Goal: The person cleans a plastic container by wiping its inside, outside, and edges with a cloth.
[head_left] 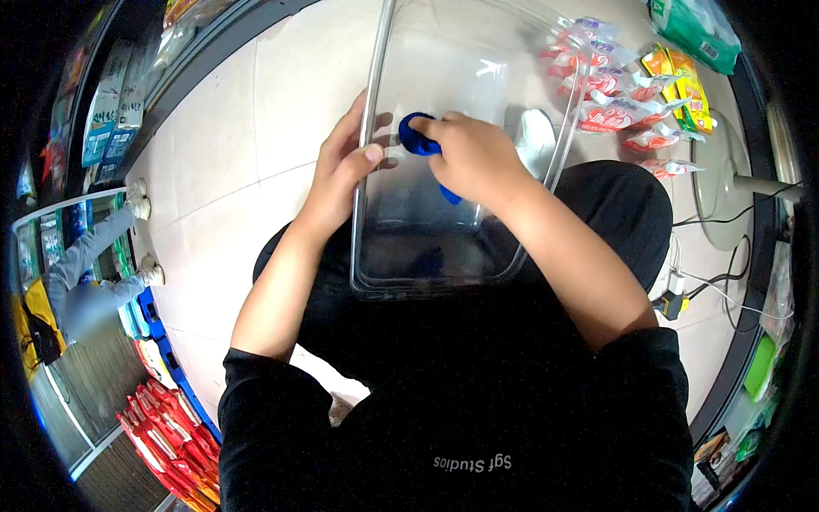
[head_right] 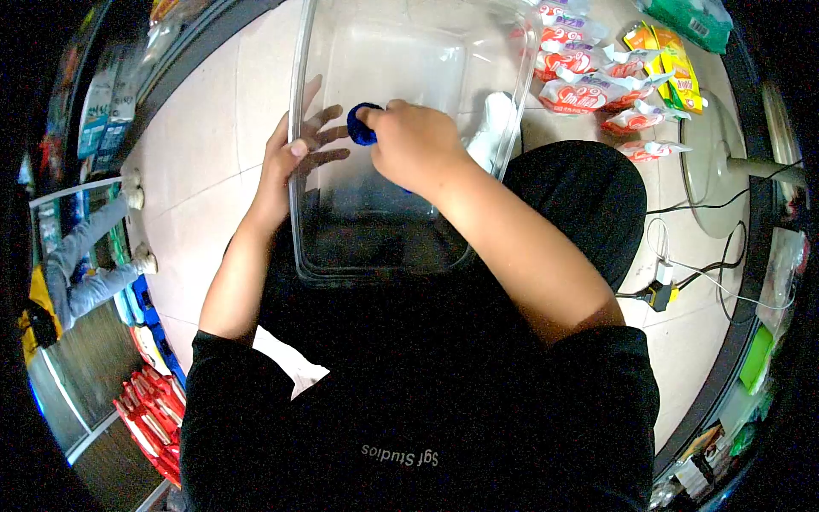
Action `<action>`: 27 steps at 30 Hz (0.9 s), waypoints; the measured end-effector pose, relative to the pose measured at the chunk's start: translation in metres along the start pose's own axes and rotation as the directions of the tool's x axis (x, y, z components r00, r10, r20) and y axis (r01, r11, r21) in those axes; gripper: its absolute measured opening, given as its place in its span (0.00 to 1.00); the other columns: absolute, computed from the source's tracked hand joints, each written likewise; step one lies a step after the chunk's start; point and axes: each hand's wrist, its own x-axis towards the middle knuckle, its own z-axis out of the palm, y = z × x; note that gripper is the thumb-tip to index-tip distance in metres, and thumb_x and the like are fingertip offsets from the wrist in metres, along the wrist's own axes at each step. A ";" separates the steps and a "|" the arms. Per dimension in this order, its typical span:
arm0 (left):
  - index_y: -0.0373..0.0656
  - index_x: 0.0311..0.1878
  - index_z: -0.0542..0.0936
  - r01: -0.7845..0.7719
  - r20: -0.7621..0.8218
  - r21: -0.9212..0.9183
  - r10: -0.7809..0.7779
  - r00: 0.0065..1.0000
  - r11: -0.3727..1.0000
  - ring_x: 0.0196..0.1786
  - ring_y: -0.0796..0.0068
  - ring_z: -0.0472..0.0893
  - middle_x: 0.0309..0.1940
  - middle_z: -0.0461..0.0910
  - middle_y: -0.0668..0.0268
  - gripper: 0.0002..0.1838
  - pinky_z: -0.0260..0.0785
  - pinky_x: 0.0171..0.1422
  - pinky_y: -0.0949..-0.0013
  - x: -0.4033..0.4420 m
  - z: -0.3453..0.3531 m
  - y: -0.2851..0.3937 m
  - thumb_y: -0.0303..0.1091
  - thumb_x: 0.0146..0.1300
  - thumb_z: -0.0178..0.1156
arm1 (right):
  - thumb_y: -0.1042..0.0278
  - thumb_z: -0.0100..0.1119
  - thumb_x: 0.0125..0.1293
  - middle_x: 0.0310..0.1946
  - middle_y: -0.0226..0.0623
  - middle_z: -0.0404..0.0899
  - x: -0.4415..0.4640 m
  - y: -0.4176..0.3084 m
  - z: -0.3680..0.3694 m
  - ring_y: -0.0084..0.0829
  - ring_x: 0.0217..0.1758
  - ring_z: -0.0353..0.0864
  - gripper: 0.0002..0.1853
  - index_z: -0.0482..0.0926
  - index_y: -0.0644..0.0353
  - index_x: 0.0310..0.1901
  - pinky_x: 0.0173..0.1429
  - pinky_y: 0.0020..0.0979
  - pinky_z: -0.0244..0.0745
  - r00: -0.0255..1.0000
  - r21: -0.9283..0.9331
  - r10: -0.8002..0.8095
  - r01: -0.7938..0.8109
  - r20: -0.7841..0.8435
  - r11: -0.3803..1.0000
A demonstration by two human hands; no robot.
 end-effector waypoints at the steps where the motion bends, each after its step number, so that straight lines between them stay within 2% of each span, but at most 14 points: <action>1: 0.46 0.73 0.52 0.014 -0.013 0.001 -0.014 1.000 1.000 0.58 0.53 0.72 0.62 0.63 0.44 0.50 0.66 0.60 0.53 0.000 0.000 0.001 0.60 0.49 0.55 | 0.72 0.52 0.55 0.33 0.44 0.77 0.002 0.002 0.000 0.43 0.38 0.81 0.22 0.77 0.54 0.53 0.42 0.39 0.76 1.000 -0.015 -0.010 0.010 -0.003 1.000; 4: 0.45 0.72 0.53 -0.002 -0.027 0.020 0.003 1.000 1.000 0.58 0.52 0.72 0.62 0.63 0.45 0.48 0.67 0.59 0.53 -0.003 0.000 0.003 0.59 0.52 0.54 | 0.72 0.52 0.54 0.35 0.45 0.77 0.000 0.000 -0.004 0.43 0.39 0.81 0.22 0.76 0.54 0.54 0.43 0.40 0.77 0.999 -0.096 0.014 -0.018 -0.042 0.995; 5: 0.45 0.72 0.53 -0.004 -0.034 0.011 0.004 0.999 1.000 0.58 0.52 0.72 0.62 0.63 0.45 0.48 0.67 0.59 0.53 -0.004 0.000 0.005 0.59 0.52 0.54 | 0.72 0.52 0.55 0.36 0.45 0.77 0.002 0.000 -0.008 0.44 0.39 0.81 0.22 0.76 0.55 0.54 0.44 0.40 0.77 0.996 -0.183 0.049 -0.063 -0.080 0.981; 7: 0.44 0.72 0.54 -0.003 -0.020 -0.021 0.002 1.000 1.000 0.54 0.63 0.74 0.55 0.69 0.49 0.41 0.68 0.54 0.66 -0.006 0.001 0.009 0.41 0.55 0.57 | 0.72 0.52 0.56 0.36 0.46 0.77 0.008 0.010 -0.017 0.45 0.39 0.81 0.20 0.76 0.58 0.53 0.43 0.42 0.78 0.984 -0.334 0.048 -0.105 -0.174 0.937; 8: 0.44 0.72 0.54 0.000 -0.029 -0.036 -0.001 1.000 0.999 0.54 0.63 0.74 0.55 0.69 0.49 0.41 0.68 0.54 0.66 -0.007 0.002 0.007 0.41 0.55 0.57 | 0.73 0.51 0.57 0.36 0.46 0.77 0.013 0.019 -0.021 0.45 0.39 0.81 0.17 0.76 0.60 0.50 0.42 0.42 0.78 0.957 -0.428 -0.030 -0.101 -0.290 0.898; 10: 0.44 0.72 0.56 -0.003 -0.103 0.008 0.004 0.995 1.000 0.49 0.68 0.74 0.46 0.72 0.56 0.42 0.68 0.50 0.68 -0.005 0.003 0.005 0.41 0.53 0.59 | 0.72 0.52 0.58 0.36 0.46 0.77 0.023 0.022 -0.041 0.46 0.40 0.81 0.15 0.77 0.61 0.47 0.41 0.42 0.79 0.966 -0.499 0.046 -0.173 -0.256 0.849; 11: 0.44 0.72 0.56 -0.004 -0.108 -0.003 0.003 0.994 1.000 0.49 0.68 0.74 0.46 0.72 0.56 0.42 0.68 0.50 0.68 -0.006 0.003 0.007 0.41 0.53 0.59 | 0.72 0.52 0.58 0.36 0.46 0.77 0.028 0.026 -0.041 0.46 0.40 0.81 0.15 0.77 0.61 0.47 0.41 0.42 0.79 0.968 -0.507 0.042 -0.167 -0.248 0.845; 13: 0.45 0.72 0.57 -0.044 -0.026 0.059 0.046 0.999 0.997 0.45 0.69 0.75 0.42 0.72 0.59 0.42 0.68 0.49 0.68 -0.008 0.005 0.013 0.40 0.52 0.59 | 0.71 0.53 0.58 0.38 0.45 0.78 0.036 0.033 -0.040 0.44 0.42 0.81 0.12 0.77 0.62 0.44 0.41 0.40 0.79 0.978 -0.613 0.157 -0.207 -0.135 0.762; 14: 0.45 0.72 0.57 -0.046 -0.025 0.048 0.047 0.999 0.998 0.45 0.69 0.75 0.42 0.72 0.59 0.42 0.68 0.49 0.68 -0.008 0.004 0.013 0.40 0.52 0.59 | 0.71 0.53 0.58 0.38 0.45 0.78 0.038 0.036 -0.038 0.44 0.42 0.81 0.12 0.77 0.62 0.44 0.41 0.40 0.79 0.979 -0.621 0.158 -0.206 -0.131 0.756; 16: 0.46 0.71 0.58 -0.057 -0.023 0.115 0.060 0.998 0.992 0.45 0.67 0.75 0.44 0.72 0.58 0.42 0.68 0.49 0.68 -0.008 0.004 0.011 0.38 0.51 0.60 | 0.69 0.54 0.59 0.41 0.45 0.79 0.041 0.041 -0.034 0.41 0.44 0.82 0.12 0.79 0.63 0.42 0.41 0.37 0.80 0.986 -0.745 0.165 -0.129 -0.025 0.655; 19: 0.47 0.71 0.60 -0.068 -0.021 0.088 0.070 0.997 0.994 0.47 0.65 0.75 0.45 0.72 0.57 0.42 0.67 0.50 0.66 -0.010 0.012 0.015 0.37 0.50 0.61 | 0.68 0.53 0.59 0.42 0.46 0.79 0.033 0.045 -0.040 0.39 0.44 0.82 0.12 0.80 0.64 0.41 0.42 0.35 0.80 0.985 -0.789 0.161 -0.053 0.059 0.613; 22: 0.49 0.70 0.62 -0.126 0.018 0.091 0.125 0.992 0.988 0.48 0.64 0.74 0.46 0.71 0.57 0.41 0.67 0.52 0.65 -0.009 0.013 0.010 0.36 0.49 0.62 | 0.68 0.53 0.59 0.43 0.46 0.79 0.023 0.044 -0.047 0.39 0.43 0.83 0.12 0.82 0.62 0.40 0.42 0.34 0.80 0.969 -0.811 0.235 -0.080 0.072 0.579; 24: 0.49 0.69 0.63 -0.127 0.028 0.075 0.125 0.992 0.989 0.49 0.64 0.74 0.46 0.71 0.57 0.40 0.66 0.53 0.64 -0.010 0.015 0.010 0.36 0.48 0.62 | 0.68 0.53 0.58 0.40 0.45 0.81 0.013 0.043 -0.048 0.38 0.40 0.83 0.10 0.83 0.60 0.36 0.40 0.33 0.80 0.979 -0.834 0.195 -0.064 0.053 0.549; 27: 0.49 0.68 0.64 -0.106 0.054 0.049 0.103 0.993 0.993 0.49 0.64 0.73 0.46 0.70 0.58 0.40 0.65 0.54 0.63 -0.013 0.016 0.011 0.37 0.48 0.63 | 0.68 0.54 0.56 0.36 0.44 0.82 -0.003 0.034 -0.051 0.37 0.39 0.83 0.09 0.84 0.59 0.31 0.38 0.33 0.80 0.976 -0.807 0.202 -0.058 0.076 0.588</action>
